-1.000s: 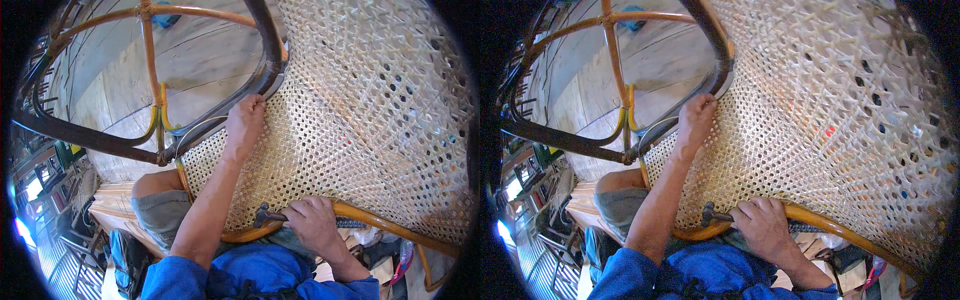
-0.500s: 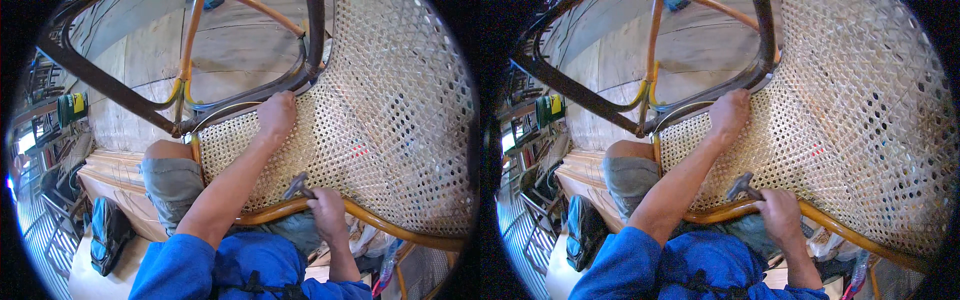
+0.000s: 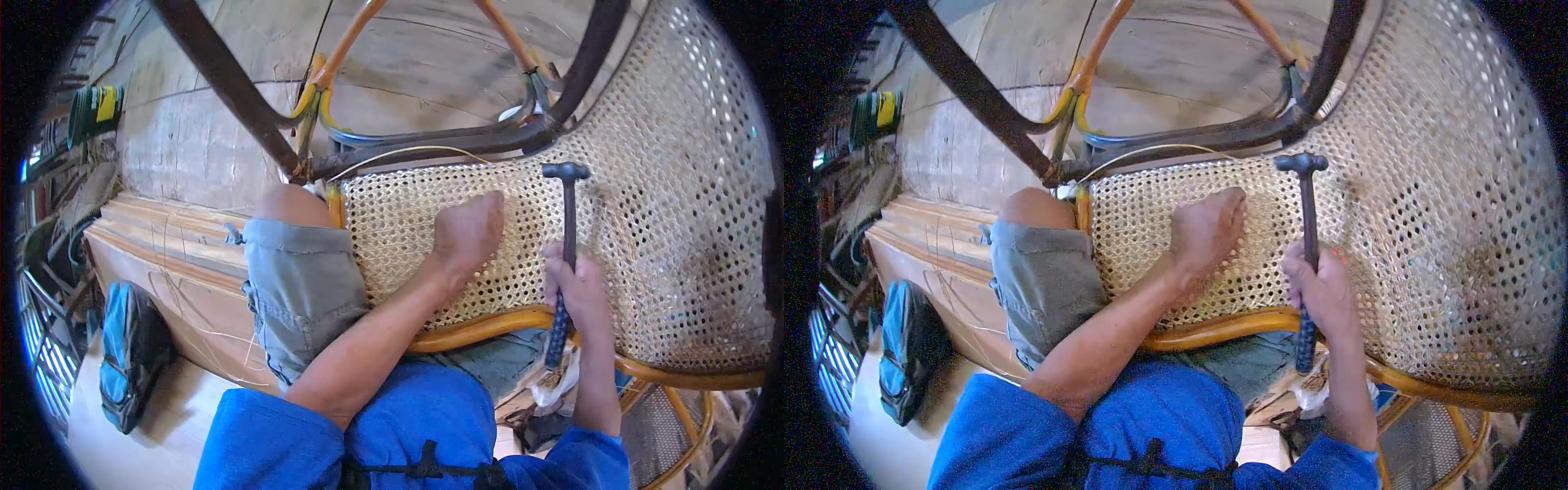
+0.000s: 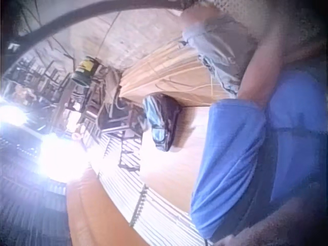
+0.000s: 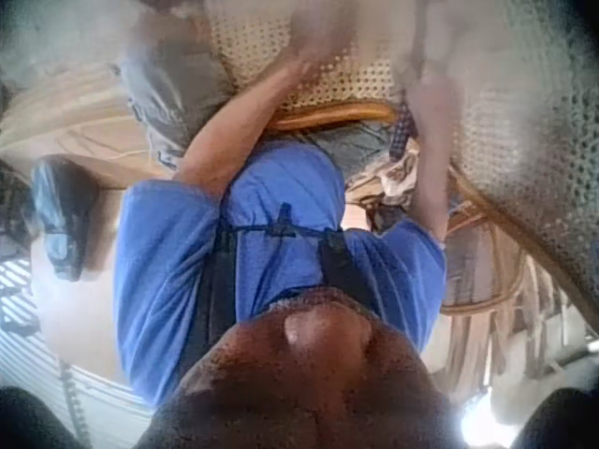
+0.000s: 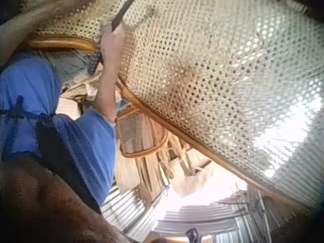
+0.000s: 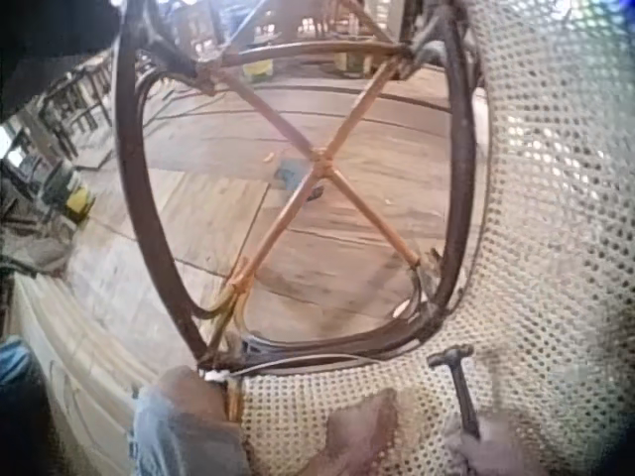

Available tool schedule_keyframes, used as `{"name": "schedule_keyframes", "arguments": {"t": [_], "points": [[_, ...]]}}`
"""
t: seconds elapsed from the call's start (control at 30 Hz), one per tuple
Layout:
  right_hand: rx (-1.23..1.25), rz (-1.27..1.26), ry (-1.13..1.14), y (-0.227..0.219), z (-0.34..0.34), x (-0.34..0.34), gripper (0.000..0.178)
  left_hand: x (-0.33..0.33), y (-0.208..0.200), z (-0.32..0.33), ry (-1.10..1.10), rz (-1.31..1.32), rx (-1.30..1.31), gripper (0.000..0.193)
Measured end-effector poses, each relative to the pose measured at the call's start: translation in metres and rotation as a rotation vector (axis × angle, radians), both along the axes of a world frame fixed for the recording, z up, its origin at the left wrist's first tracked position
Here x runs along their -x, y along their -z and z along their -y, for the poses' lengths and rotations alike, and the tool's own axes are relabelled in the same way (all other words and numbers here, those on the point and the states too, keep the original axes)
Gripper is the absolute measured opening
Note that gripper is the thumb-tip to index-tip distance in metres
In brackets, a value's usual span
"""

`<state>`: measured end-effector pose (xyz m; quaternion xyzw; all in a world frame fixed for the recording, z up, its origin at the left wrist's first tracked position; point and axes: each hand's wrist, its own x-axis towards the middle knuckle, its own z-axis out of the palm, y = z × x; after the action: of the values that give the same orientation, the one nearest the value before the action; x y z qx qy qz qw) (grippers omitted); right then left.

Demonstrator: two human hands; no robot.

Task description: The person weaves a rattan cane into the seat of a wooden chair. They use a hammer to tap the cane into place and a small metal tool to adjust the weave. The person works methodically along the edge of the chair seat, securing the cane into the frame.

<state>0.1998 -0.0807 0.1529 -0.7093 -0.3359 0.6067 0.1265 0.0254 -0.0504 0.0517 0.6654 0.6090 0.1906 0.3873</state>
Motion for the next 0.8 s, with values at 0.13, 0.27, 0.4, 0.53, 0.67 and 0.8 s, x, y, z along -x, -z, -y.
{"name": "schedule_keyframes", "arguments": {"t": [0.13,0.27,0.4,0.53,0.67,0.8], "points": [[-0.215,0.426,-0.299,0.015,-0.014,0.004,0.018,0.005,0.007,0.002,-0.08,0.054,-0.075,0.013],[-0.175,0.491,-0.467,0.019,-0.034,0.004,0.019,0.004,0.008,0.001,-0.109,0.122,-0.096,0.012],[-0.029,0.584,-0.505,0.006,-0.062,0.03,0.023,0.002,0.013,0.002,-0.122,0.119,-0.086,0.012],[-0.113,0.643,-0.571,0.002,-0.073,0.046,0.028,0.004,0.013,0.002,-0.115,0.132,-0.051,0.012],[-0.056,0.707,-0.746,0.017,-0.076,0.04,0.03,0.004,0.01,0.0,-0.122,0.138,-0.032,0.012],[-0.052,0.728,-0.595,0.026,-0.062,0.04,0.029,0.005,0.008,-0.003,-0.099,0.16,-0.035,0.009]]}}
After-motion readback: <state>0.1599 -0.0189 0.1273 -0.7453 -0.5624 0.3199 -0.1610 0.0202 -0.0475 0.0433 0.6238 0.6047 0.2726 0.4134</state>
